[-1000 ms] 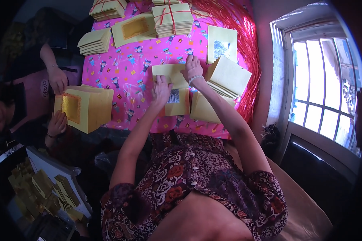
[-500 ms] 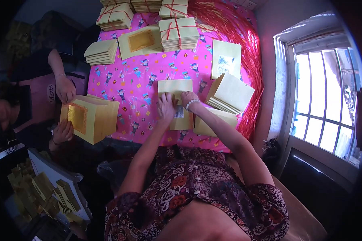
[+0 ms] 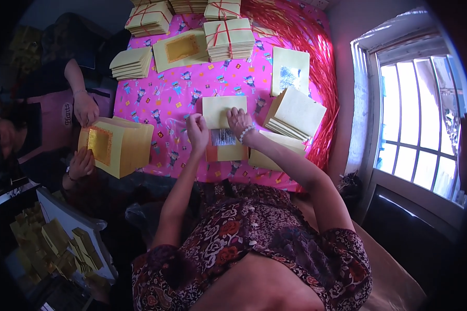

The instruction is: Applying foil centers to yellow sheets of paper and stacking them into bundles.

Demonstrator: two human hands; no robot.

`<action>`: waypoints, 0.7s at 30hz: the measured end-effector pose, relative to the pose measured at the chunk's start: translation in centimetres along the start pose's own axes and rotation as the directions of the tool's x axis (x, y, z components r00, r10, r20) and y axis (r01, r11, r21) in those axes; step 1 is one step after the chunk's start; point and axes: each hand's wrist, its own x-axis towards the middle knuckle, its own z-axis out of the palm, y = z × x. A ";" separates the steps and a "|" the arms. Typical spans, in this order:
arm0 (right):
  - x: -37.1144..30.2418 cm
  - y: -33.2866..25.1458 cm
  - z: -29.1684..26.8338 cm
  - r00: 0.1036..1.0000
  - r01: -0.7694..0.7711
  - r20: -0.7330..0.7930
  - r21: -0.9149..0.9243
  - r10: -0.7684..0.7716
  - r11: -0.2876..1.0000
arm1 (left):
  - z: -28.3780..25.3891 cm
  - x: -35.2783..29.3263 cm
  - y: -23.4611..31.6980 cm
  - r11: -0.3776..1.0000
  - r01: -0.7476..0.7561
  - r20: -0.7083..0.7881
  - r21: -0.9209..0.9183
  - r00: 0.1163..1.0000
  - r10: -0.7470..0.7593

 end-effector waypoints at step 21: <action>-2.7 1.7 -8.2 0.991 0.066 -0.121 0.081 -0.056 0.994 | -2.5 1.7 2.9 0.588 0.590 0.357 -0.553 0.805 -0.473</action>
